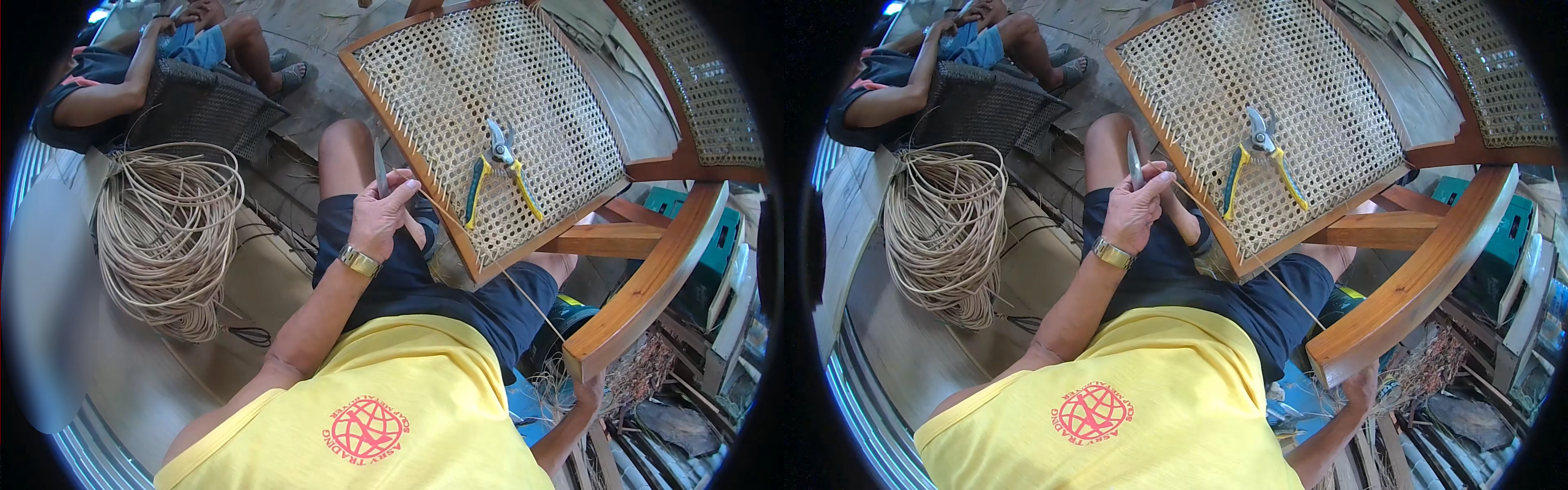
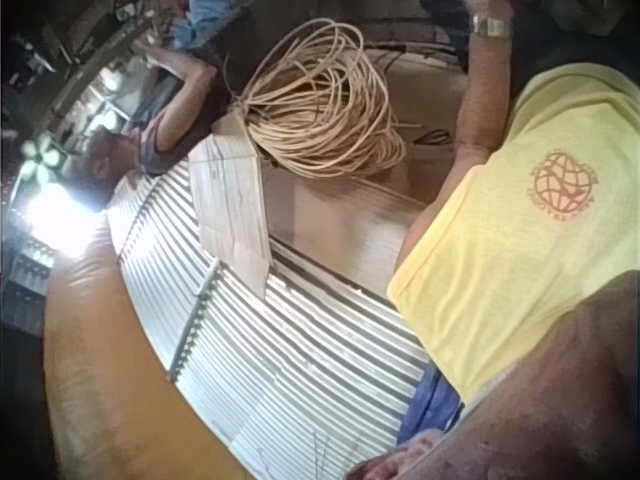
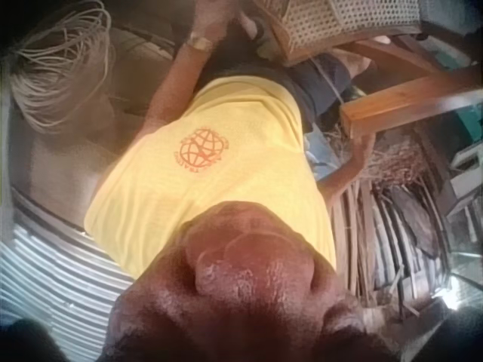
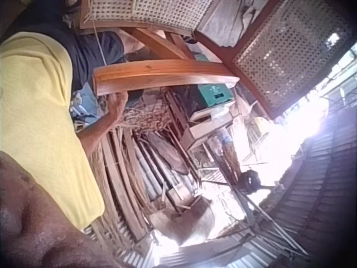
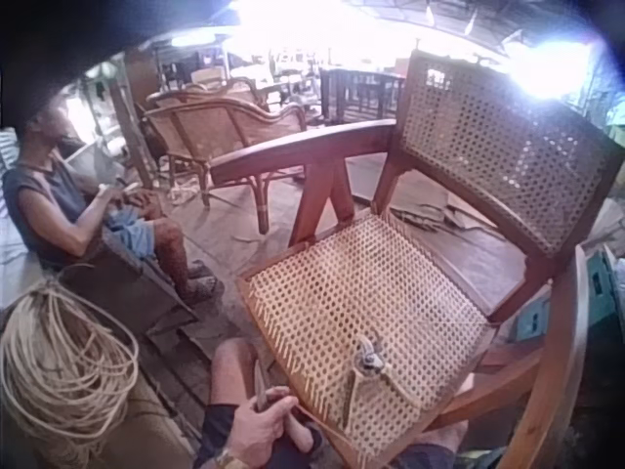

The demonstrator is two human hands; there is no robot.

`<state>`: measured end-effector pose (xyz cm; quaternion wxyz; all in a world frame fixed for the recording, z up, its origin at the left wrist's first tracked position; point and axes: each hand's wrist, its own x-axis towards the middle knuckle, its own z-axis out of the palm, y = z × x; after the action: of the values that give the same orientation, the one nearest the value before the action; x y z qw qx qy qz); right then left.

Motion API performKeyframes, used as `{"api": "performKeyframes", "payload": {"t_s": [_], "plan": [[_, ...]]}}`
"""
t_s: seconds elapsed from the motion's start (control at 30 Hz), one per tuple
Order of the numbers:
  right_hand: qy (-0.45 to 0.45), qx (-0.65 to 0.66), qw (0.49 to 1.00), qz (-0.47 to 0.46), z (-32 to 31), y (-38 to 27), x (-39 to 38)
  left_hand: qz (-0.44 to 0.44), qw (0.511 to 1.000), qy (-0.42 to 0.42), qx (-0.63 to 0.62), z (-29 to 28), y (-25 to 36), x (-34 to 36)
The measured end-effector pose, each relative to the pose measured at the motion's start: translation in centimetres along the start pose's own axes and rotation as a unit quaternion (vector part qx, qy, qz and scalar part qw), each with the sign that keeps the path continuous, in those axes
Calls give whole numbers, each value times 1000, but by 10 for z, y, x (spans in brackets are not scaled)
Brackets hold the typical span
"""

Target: Repairing a wicker chair by weaving and trimming the seat material.

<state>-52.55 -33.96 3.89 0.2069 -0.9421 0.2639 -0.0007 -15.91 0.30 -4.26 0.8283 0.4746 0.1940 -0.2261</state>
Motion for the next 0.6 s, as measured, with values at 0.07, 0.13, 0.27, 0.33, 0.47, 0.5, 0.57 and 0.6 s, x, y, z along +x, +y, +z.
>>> {"api": "performKeyframes", "payload": {"t_s": [0.07,0.13,0.27,0.33,0.47,0.5,0.57,0.6], "plan": [[-31,109,988,103,-18,-13,4,5,1000,5,15,0,1,-1],[-56,72,984,153,-31,-18,20,9,999,9,30,-1,1,-2],[-76,-83,989,97,-31,-13,24,47,996,-5,78,-2,-3,-6],[-72,-18,992,107,-20,-46,30,55,994,-5,95,-3,-2,-10],[-33,186,981,44,39,-114,56,44,996,-22,77,2,-6,-13],[-7,62,993,-100,57,-124,66,40,996,-29,76,3,-7,-15],[-10,182,974,-133,82,-172,83,51,994,-41,89,2,-11,-20],[8,182,972,-150,96,-189,90,59,992,-55,98,2,-13,-24]]}}
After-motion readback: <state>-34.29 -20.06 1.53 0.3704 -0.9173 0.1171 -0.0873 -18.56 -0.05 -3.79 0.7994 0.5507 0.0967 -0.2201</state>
